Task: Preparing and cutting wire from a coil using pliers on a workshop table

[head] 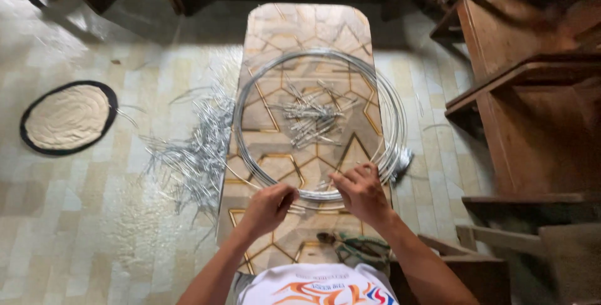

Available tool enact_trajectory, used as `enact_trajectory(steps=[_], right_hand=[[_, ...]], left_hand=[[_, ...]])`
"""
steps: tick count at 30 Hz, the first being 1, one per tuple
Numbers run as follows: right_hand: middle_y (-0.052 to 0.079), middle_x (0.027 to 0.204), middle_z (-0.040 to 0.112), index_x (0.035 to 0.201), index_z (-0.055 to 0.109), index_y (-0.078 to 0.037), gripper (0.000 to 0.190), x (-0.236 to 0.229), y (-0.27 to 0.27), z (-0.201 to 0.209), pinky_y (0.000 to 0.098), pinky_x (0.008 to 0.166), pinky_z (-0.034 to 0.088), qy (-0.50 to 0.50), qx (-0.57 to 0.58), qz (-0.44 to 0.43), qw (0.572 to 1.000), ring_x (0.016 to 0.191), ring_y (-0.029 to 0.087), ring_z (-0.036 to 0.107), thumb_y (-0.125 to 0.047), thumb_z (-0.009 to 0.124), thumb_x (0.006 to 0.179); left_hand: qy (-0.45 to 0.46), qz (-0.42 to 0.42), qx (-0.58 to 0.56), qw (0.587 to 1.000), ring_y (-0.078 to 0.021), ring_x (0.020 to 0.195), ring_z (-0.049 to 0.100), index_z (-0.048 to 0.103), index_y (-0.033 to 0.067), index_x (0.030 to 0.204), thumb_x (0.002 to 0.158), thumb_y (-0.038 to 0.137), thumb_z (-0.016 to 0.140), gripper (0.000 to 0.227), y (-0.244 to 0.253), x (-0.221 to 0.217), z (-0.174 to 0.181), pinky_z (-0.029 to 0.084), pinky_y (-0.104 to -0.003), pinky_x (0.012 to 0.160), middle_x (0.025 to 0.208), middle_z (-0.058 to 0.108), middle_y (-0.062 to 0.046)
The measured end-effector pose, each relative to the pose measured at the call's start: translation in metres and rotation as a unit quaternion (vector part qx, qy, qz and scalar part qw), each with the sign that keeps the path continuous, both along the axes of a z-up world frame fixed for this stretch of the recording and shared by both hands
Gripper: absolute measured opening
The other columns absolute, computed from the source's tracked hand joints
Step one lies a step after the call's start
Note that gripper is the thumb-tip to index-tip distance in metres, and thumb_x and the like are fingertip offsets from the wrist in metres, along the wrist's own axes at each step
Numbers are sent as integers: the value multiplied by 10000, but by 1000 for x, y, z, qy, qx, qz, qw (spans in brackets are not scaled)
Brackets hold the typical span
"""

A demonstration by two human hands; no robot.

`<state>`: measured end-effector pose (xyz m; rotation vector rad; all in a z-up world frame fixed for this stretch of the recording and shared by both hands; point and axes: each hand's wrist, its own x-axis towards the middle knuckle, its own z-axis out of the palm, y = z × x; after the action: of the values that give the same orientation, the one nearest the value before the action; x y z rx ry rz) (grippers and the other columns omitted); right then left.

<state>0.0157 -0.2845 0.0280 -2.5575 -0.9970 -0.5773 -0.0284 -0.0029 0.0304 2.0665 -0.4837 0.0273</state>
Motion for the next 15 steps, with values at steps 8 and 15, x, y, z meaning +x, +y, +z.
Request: enact_trajectory(steps=[8, 15], right_hand=[[-6, 824, 622, 1182, 751, -212, 251, 8, 3, 9, 480, 928, 432, 17, 37, -16, 999, 763, 204, 609, -236, 679, 943], [-16, 838, 641, 1175, 764, -192, 233, 8, 7, 22, 449, 961, 418, 21, 85, -14, 996, 789, 193, 609, -210, 717, 947]], left_hand=[[-13, 74, -36, 997, -280, 651, 692, 733, 177, 970, 930, 177, 719, 42, -16, -1, -17, 563, -364, 617, 714, 667, -39], [-22, 99, -80, 992, -292, 617, 666, 754, 152, 978, 948, 151, 718, 47, -26, -5, -5, 542, -363, 592, 698, 655, -59]])
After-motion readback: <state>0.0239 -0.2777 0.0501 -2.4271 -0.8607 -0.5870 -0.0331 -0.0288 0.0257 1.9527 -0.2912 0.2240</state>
